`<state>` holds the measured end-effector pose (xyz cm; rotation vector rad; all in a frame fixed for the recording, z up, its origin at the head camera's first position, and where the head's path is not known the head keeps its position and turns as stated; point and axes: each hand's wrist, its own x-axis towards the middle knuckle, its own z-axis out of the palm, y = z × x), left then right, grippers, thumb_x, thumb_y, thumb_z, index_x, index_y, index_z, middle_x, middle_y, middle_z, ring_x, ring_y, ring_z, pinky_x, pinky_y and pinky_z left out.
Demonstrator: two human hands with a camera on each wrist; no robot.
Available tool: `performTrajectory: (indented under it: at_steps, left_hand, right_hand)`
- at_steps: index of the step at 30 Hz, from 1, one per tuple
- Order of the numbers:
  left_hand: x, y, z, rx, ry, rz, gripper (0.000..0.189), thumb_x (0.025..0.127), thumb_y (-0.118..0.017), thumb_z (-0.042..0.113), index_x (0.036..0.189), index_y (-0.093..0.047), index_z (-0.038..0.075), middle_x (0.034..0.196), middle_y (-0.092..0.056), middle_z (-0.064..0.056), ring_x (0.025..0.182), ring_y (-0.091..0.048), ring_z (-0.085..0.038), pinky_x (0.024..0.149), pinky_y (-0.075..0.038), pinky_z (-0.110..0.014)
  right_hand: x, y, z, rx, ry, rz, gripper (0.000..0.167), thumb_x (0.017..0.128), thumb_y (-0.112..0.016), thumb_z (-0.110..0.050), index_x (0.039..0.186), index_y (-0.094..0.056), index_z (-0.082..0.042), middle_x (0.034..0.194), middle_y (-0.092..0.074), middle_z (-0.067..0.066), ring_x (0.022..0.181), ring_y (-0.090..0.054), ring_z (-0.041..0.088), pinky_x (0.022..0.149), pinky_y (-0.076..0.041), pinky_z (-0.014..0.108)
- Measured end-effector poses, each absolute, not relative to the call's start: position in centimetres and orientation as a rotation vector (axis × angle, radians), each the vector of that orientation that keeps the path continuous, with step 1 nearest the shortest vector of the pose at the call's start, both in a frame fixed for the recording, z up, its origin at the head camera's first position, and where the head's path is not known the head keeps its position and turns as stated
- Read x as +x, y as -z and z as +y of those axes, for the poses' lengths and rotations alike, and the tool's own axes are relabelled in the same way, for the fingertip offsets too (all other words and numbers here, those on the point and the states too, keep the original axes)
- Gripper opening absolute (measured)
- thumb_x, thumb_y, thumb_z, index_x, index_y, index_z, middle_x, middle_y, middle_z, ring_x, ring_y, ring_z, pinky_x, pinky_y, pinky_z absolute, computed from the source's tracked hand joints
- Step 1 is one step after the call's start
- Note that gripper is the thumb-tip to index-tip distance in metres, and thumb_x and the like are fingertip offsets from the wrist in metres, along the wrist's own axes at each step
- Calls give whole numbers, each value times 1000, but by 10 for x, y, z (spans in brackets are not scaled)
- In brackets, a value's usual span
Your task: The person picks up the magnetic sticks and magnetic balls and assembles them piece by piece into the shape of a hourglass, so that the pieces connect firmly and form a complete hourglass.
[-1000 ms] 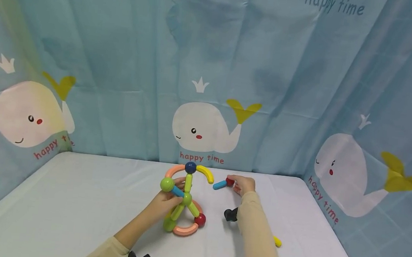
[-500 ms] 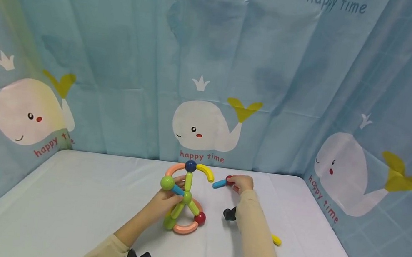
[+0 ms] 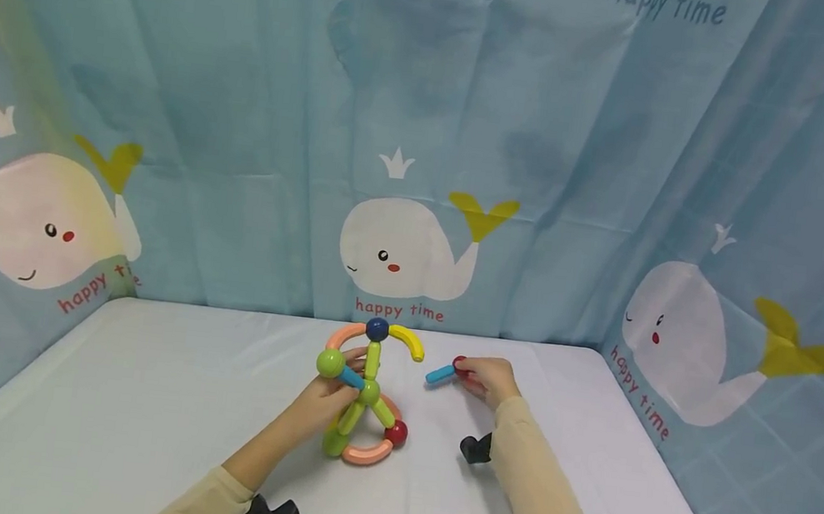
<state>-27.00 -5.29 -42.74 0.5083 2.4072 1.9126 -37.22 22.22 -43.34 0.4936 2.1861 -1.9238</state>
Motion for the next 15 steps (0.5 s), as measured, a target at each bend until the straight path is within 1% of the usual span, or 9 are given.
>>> performTrajectory:
  at_steps: [4,7,10,15]
  left_hand:
    - [-271,429,-57,504,-1939,2314,59,98,-43,3,155,-32,14,154,-41,-20,140,-43,-41,112,-39,-58]
    - [-272,428,-58,510,-1943,2270,60,97,-42,3,156,-30,13,156,-38,-20,143,-39,-42,112,-38,-58]
    - [-272,426,-59,517,-1934,2250,60,98,-43,3,156,-29,12,157,-37,-21,145,-36,-42,113,-36,-59]
    - [-272,425,-58,540,-1947,2203,58,100,-44,4,156,-28,9,157,-36,-24,146,-33,-43,114,-34,-60]
  right_hand:
    - [-356,427,220,398,1926,2146,48,92,-71,-13,131,-55,9,127,-61,22,99,-68,19,102,-50,39]
    - [-341,421,217,349,1936,2149,48,94,-69,-19,132,-55,6,130,-62,20,101,-68,18,103,-49,39]
    - [-325,415,215,314,2013,2101,48,94,-69,-19,132,-54,7,128,-62,19,95,-69,15,100,-51,39]
    - [-300,405,211,251,2085,2029,52,95,-68,-20,137,-50,5,134,-58,21,95,-71,16,94,-55,36]
